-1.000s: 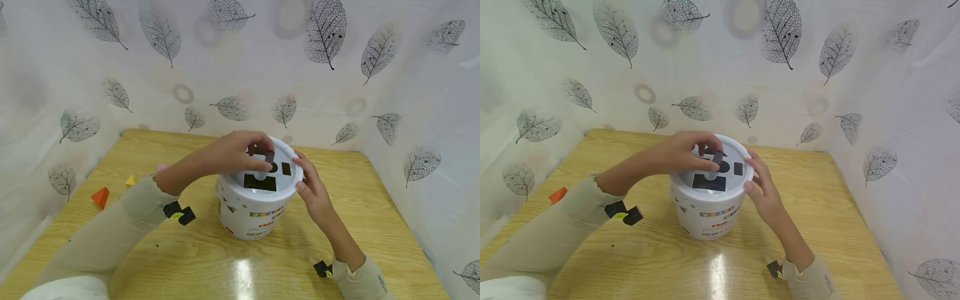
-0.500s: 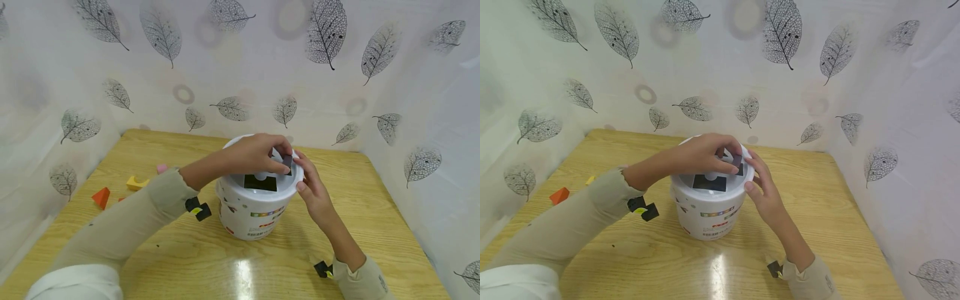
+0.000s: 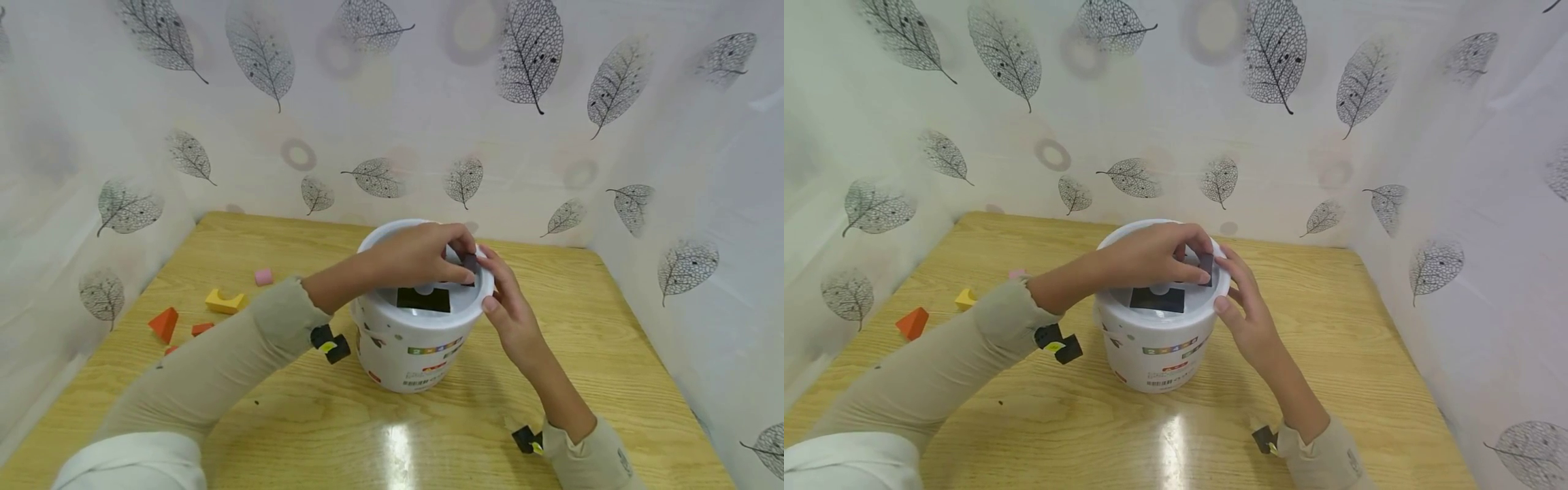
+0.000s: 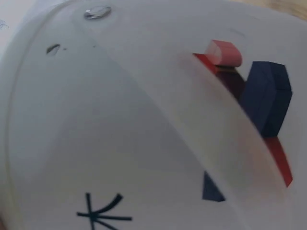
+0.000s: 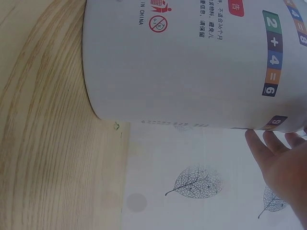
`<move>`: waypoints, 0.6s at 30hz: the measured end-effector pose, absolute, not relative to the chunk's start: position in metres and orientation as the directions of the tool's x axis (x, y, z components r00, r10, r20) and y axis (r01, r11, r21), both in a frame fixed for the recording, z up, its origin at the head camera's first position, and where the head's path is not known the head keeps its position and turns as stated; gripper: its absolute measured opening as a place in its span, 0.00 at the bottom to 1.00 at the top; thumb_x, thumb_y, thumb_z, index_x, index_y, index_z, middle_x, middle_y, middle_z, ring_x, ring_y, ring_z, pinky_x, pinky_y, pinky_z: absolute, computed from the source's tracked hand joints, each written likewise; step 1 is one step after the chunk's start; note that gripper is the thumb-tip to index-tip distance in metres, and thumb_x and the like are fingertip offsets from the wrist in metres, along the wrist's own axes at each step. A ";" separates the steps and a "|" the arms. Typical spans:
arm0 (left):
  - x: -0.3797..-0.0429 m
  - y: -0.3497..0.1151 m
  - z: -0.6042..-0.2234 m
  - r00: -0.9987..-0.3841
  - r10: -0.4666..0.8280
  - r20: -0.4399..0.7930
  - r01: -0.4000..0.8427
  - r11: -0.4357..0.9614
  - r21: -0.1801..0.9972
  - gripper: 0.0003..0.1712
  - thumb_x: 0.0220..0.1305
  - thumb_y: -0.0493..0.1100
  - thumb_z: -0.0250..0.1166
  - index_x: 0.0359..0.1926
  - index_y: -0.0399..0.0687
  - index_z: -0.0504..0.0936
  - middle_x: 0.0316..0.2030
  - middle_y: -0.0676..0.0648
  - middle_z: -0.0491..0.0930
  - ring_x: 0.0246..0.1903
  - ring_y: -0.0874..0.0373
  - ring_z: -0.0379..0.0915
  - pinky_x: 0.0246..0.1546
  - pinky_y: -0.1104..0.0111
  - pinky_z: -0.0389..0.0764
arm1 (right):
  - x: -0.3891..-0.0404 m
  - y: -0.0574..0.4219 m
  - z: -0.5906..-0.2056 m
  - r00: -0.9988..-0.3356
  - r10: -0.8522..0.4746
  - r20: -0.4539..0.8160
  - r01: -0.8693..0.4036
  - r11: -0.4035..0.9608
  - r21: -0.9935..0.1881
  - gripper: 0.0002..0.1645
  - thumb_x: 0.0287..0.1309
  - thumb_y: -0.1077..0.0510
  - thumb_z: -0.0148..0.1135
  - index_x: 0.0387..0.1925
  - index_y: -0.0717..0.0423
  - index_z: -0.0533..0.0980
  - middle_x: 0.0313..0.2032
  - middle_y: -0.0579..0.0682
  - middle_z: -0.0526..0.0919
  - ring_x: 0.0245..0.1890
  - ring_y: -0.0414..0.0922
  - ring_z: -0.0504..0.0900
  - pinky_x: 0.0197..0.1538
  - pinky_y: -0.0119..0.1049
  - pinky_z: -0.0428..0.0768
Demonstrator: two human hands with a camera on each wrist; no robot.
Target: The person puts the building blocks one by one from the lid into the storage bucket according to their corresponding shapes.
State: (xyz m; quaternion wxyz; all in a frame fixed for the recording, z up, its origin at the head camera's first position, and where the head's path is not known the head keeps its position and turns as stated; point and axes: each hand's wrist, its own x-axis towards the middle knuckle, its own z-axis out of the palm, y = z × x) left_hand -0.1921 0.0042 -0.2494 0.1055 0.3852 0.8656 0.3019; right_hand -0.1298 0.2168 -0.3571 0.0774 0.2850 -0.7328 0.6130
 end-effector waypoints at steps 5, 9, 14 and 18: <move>-0.192 0.004 -0.251 -0.686 0.726 0.055 0.605 0.526 0.598 0.24 0.66 0.53 0.69 0.58 0.51 0.77 0.54 0.54 0.82 0.55 0.64 0.76 0.58 0.69 0.74 | -0.130 0.216 -0.357 -0.828 -0.318 0.462 -0.514 0.100 -0.852 0.31 0.78 0.58 0.45 0.77 0.56 0.55 0.79 0.49 0.48 0.77 0.44 0.54 0.66 0.25 0.70; -0.192 0.003 -0.251 -0.680 0.731 0.063 0.618 0.525 0.585 0.25 0.65 0.53 0.70 0.59 0.51 0.76 0.54 0.54 0.82 0.56 0.63 0.76 0.59 0.69 0.74 | -0.130 0.216 -0.356 -0.830 -0.315 0.460 -0.512 0.106 -0.852 0.31 0.78 0.57 0.45 0.77 0.57 0.55 0.79 0.49 0.48 0.76 0.44 0.55 0.65 0.25 0.70; -0.193 -0.002 -0.254 -0.677 0.731 0.084 0.618 0.503 0.605 0.23 0.66 0.52 0.69 0.59 0.53 0.77 0.54 0.55 0.81 0.55 0.63 0.75 0.57 0.68 0.76 | -0.130 0.216 -0.357 -0.832 -0.314 0.458 -0.513 0.116 -0.851 0.31 0.78 0.55 0.46 0.76 0.57 0.55 0.79 0.49 0.48 0.76 0.43 0.55 0.65 0.25 0.70; -0.194 -0.011 -0.255 -0.697 0.711 0.091 0.584 0.489 0.648 0.20 0.67 0.52 0.68 0.57 0.56 0.79 0.53 0.57 0.80 0.51 0.64 0.76 0.53 0.68 0.78 | -0.130 0.216 -0.358 -0.825 -0.316 0.469 -0.522 0.107 -0.846 0.31 0.78 0.54 0.46 0.76 0.58 0.56 0.79 0.49 0.49 0.76 0.44 0.55 0.65 0.25 0.69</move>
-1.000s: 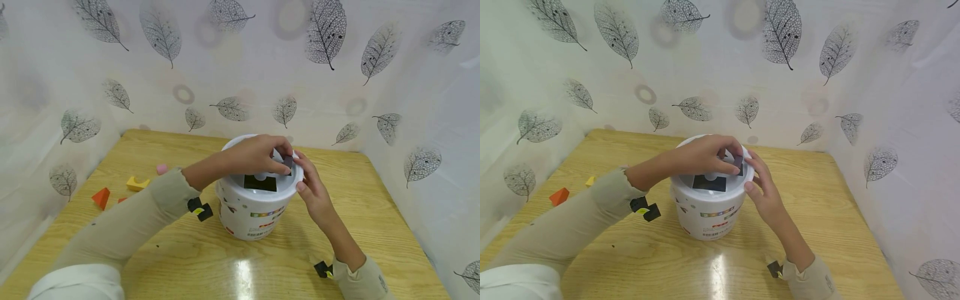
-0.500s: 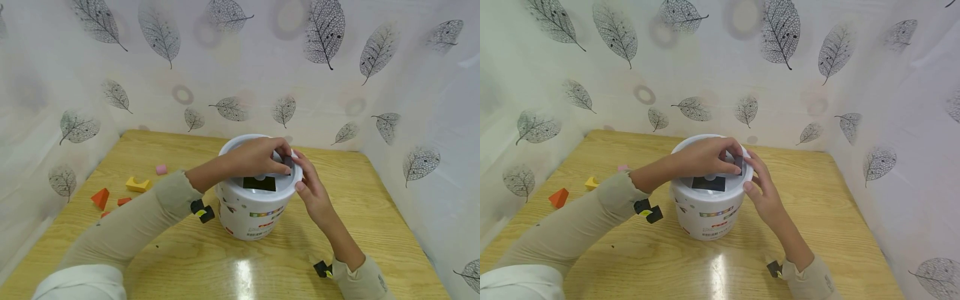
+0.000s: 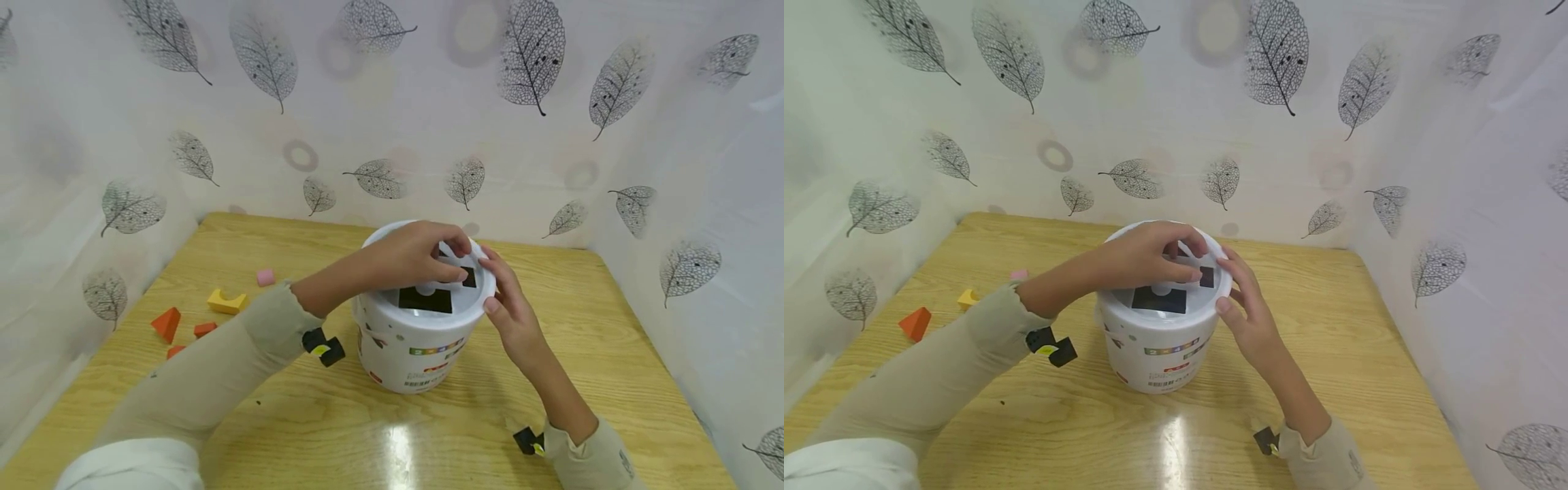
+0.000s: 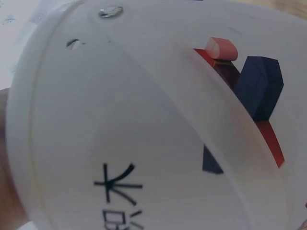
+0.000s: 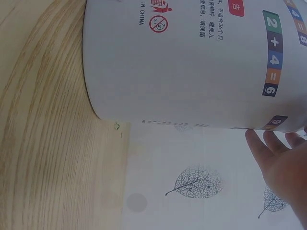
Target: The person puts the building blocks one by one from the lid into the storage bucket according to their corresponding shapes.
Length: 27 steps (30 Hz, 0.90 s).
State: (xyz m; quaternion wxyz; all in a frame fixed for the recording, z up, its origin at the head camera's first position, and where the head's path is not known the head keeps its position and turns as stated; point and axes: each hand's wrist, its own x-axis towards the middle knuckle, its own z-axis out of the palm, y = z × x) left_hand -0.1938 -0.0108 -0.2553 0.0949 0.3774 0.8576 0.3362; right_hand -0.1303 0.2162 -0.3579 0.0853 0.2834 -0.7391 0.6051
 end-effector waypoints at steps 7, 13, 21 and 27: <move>-0.186 -0.044 -0.253 -0.736 0.652 0.183 0.565 0.443 0.696 0.19 0.67 0.52 0.68 0.56 0.54 0.81 0.51 0.56 0.82 0.43 0.61 0.74 0.44 0.65 0.78 | -0.131 0.216 -0.359 -0.812 -0.314 0.492 -0.539 0.079 -0.838 0.31 0.78 0.55 0.47 0.75 0.59 0.57 0.79 0.51 0.50 0.76 0.44 0.57 0.64 0.26 0.71; -0.177 -0.086 -0.249 -0.803 0.550 0.229 0.517 0.452 0.727 0.20 0.66 0.51 0.69 0.56 0.53 0.81 0.53 0.53 0.81 0.47 0.59 0.73 0.47 0.60 0.74 | -0.132 0.215 -0.359 -0.801 -0.310 0.512 -0.555 0.065 -0.829 0.32 0.77 0.54 0.49 0.75 0.61 0.57 0.79 0.53 0.50 0.77 0.44 0.55 0.64 0.26 0.72; -0.168 -0.142 -0.264 -0.880 0.409 0.241 0.439 0.509 0.741 0.17 0.69 0.52 0.66 0.55 0.55 0.81 0.52 0.54 0.81 0.48 0.57 0.72 0.48 0.58 0.70 | -0.132 0.216 -0.359 -0.802 -0.317 0.506 -0.550 0.063 -0.832 0.32 0.78 0.53 0.49 0.75 0.60 0.57 0.79 0.53 0.50 0.76 0.44 0.58 0.64 0.27 0.72; -0.172 -0.176 -0.288 -0.919 0.330 0.215 0.376 0.574 0.727 0.20 0.70 0.56 0.65 0.57 0.55 0.80 0.55 0.54 0.80 0.48 0.56 0.73 0.49 0.57 0.70 | -0.132 0.217 -0.359 -0.814 -0.332 0.477 -0.527 0.076 -0.847 0.32 0.78 0.53 0.48 0.76 0.59 0.56 0.79 0.52 0.49 0.75 0.44 0.59 0.64 0.27 0.72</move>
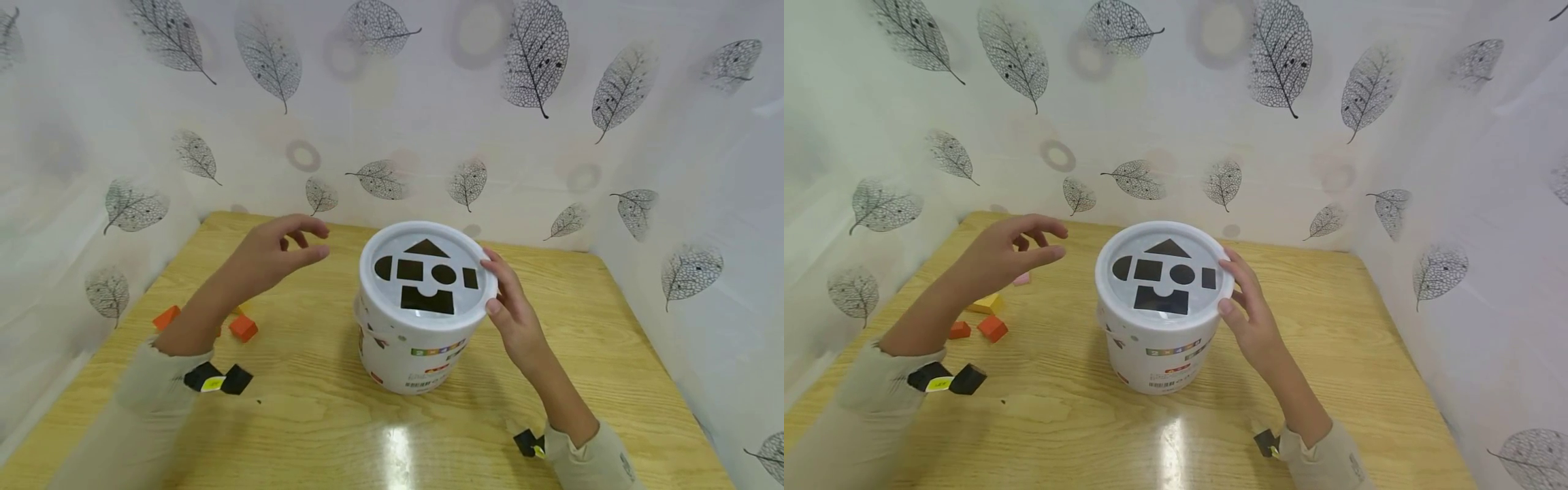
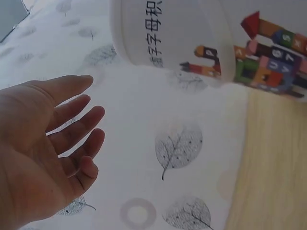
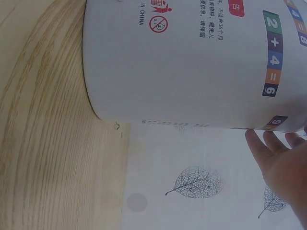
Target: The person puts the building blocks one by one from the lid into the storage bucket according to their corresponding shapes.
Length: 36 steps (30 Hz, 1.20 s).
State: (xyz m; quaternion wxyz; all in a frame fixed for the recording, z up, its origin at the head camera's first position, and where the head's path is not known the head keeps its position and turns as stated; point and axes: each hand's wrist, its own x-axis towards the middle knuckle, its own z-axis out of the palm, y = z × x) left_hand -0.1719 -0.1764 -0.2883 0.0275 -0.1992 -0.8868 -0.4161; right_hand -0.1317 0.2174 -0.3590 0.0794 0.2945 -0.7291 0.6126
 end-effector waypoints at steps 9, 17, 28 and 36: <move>-0.181 -0.220 -0.327 -0.969 0.237 0.065 0.205 0.637 0.743 0.26 0.70 0.58 0.63 0.62 0.52 0.77 0.58 0.47 0.77 0.50 0.50 0.71 0.43 0.59 0.83 | -0.132 0.219 -0.361 -0.813 -0.335 0.477 -0.524 0.063 -0.849 0.33 0.78 0.52 0.48 0.76 0.59 0.55 0.79 0.52 0.48 0.74 0.44 0.61 0.63 0.28 0.73; -0.204 -0.252 -0.367 -0.977 0.209 -0.049 0.134 0.775 0.617 0.30 0.72 0.61 0.60 0.66 0.50 0.73 0.62 0.42 0.75 0.52 0.47 0.72 0.43 0.58 0.76 | -0.132 0.219 -0.360 -0.816 -0.338 0.470 -0.521 0.074 -0.851 0.33 0.78 0.52 0.48 0.76 0.58 0.55 0.79 0.52 0.49 0.74 0.45 0.61 0.63 0.28 0.73; -0.240 -0.265 -0.400 -0.967 0.217 -0.132 0.146 0.900 0.410 0.29 0.71 0.52 0.62 0.68 0.44 0.73 0.63 0.36 0.75 0.56 0.38 0.75 0.50 0.42 0.75 | -0.132 0.220 -0.361 -0.816 -0.336 0.471 -0.518 0.062 -0.853 0.33 0.78 0.51 0.47 0.76 0.58 0.55 0.79 0.52 0.47 0.73 0.43 0.63 0.63 0.28 0.74; -0.244 -0.266 -0.402 -0.965 0.206 -0.164 0.136 0.923 0.359 0.28 0.70 0.49 0.64 0.64 0.39 0.75 0.58 0.35 0.78 0.53 0.38 0.75 0.50 0.43 0.76 | -0.133 0.220 -0.362 -0.821 -0.331 0.466 -0.515 0.077 -0.853 0.33 0.78 0.50 0.48 0.76 0.58 0.56 0.79 0.52 0.48 0.73 0.42 0.63 0.63 0.28 0.74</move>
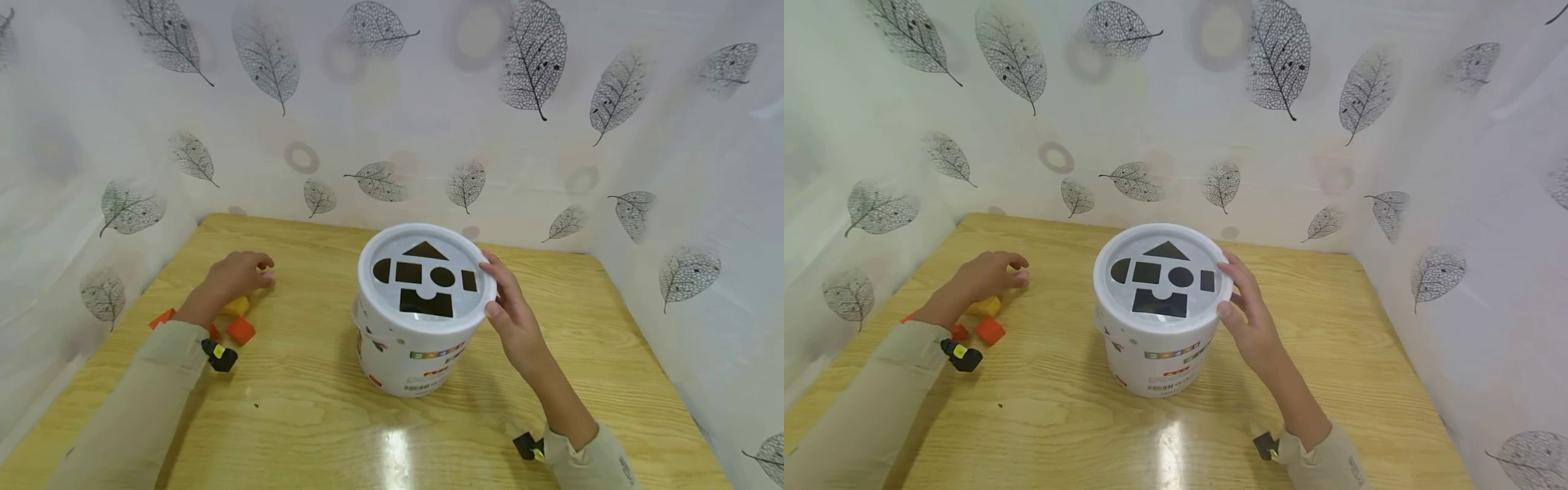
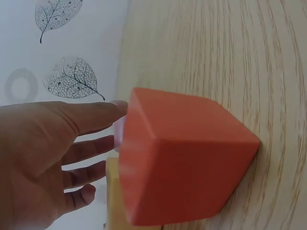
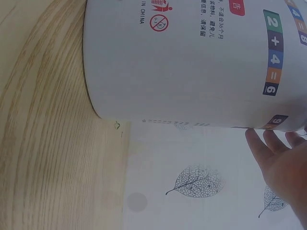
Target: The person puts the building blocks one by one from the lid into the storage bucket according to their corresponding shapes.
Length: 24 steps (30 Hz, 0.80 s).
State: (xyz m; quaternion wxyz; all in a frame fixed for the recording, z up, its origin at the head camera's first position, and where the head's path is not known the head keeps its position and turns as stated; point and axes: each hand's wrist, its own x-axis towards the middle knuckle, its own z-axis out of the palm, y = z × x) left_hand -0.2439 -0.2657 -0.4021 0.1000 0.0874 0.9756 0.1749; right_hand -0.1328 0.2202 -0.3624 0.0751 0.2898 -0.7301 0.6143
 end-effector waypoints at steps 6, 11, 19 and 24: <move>-0.244 -0.268 -0.403 -0.960 0.207 -0.190 0.127 0.923 0.363 0.27 0.71 0.49 0.63 0.63 0.37 0.75 0.56 0.37 0.80 0.51 0.40 0.75 0.50 0.44 0.75 | -0.132 0.219 -0.361 -0.822 -0.328 0.466 -0.514 0.074 -0.855 0.35 0.77 0.48 0.49 0.76 0.59 0.56 0.79 0.51 0.49 0.72 0.42 0.64 0.62 0.29 0.75; -0.250 -0.270 -0.411 -0.960 0.207 -0.188 0.135 0.932 0.336 0.30 0.68 0.51 0.65 0.63 0.37 0.75 0.57 0.35 0.79 0.52 0.38 0.74 0.51 0.42 0.75 | -0.132 0.219 -0.361 -0.822 -0.329 0.465 -0.513 0.076 -0.855 0.34 0.77 0.49 0.49 0.76 0.59 0.56 0.79 0.51 0.48 0.73 0.42 0.63 0.62 0.29 0.75; -0.256 -0.268 -0.416 -0.964 0.203 -0.174 0.145 0.944 0.297 0.26 0.66 0.51 0.68 0.59 0.40 0.80 0.53 0.37 0.81 0.47 0.42 0.76 0.45 0.47 0.77 | -0.133 0.220 -0.362 -0.817 -0.331 0.473 -0.521 0.071 -0.850 0.32 0.78 0.52 0.48 0.76 0.58 0.56 0.79 0.53 0.48 0.74 0.44 0.61 0.63 0.28 0.74; -0.256 -0.267 -0.415 -0.961 0.193 -0.198 0.130 0.947 0.295 0.28 0.65 0.51 0.69 0.61 0.40 0.78 0.54 0.37 0.80 0.49 0.41 0.74 0.46 0.46 0.76 | -0.133 0.220 -0.362 -0.817 -0.335 0.470 -0.520 0.075 -0.851 0.32 0.78 0.53 0.47 0.76 0.58 0.56 0.79 0.53 0.48 0.75 0.44 0.60 0.63 0.28 0.74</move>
